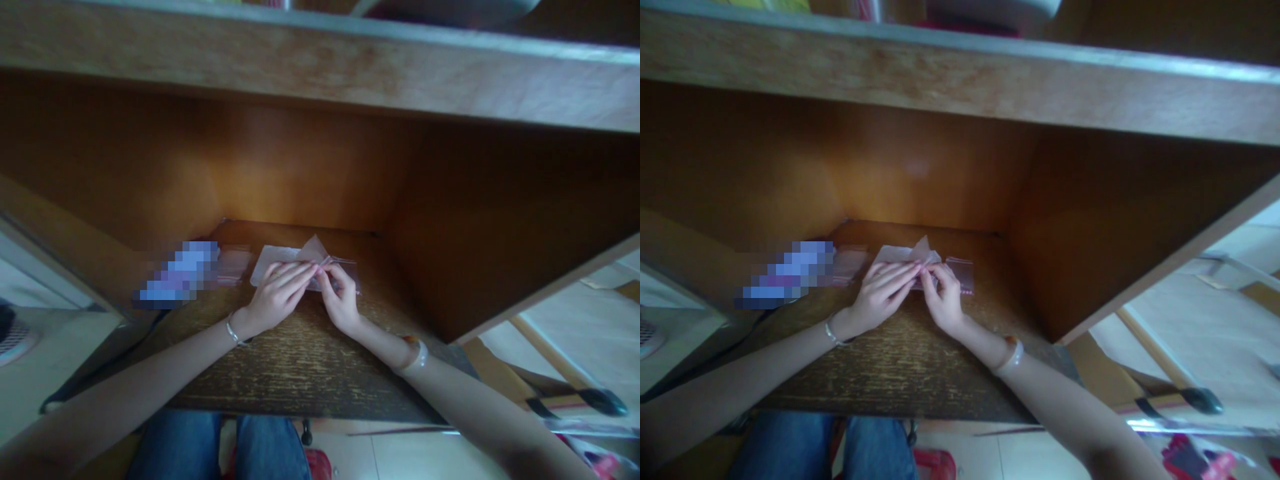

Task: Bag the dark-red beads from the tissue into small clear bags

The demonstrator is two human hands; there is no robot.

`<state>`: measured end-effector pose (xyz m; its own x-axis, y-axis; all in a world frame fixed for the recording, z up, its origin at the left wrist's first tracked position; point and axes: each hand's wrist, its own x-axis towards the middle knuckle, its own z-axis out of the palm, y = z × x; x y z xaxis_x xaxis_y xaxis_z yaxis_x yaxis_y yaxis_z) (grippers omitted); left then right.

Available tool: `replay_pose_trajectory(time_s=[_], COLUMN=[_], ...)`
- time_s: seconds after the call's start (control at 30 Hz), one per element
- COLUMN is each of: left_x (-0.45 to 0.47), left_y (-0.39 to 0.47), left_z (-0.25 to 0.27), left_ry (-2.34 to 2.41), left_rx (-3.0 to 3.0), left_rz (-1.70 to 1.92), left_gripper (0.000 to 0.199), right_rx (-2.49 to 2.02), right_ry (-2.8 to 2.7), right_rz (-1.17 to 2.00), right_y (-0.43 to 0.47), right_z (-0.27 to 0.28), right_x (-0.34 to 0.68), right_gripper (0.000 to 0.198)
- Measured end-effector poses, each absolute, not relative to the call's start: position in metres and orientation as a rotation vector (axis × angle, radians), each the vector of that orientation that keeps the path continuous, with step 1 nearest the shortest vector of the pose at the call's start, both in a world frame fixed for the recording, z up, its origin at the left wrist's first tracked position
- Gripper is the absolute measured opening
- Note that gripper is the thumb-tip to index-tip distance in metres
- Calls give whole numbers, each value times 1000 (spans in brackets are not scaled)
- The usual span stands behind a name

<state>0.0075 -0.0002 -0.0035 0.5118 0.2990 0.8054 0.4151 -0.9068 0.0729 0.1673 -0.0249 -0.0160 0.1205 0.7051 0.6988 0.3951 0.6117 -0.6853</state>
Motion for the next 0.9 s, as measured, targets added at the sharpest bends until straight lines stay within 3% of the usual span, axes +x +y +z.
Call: replay_pose_trajectory(time_s=[0.33, 0.9], left_x=[3, 6], left_y=[1, -5], left_z=[-6, -4], left_ry=[-625, -802], left_rx=[-2619, -2576], left_rz=[-1382, -1525], left_gripper=[44, 18], right_rx=[-902, -854], right_ry=[-1624, -1637], right_rz=[313, 147], right_y=[-30, -34], right_z=[-11, -9], right_x=[167, 165], right_gripper=[16, 7])
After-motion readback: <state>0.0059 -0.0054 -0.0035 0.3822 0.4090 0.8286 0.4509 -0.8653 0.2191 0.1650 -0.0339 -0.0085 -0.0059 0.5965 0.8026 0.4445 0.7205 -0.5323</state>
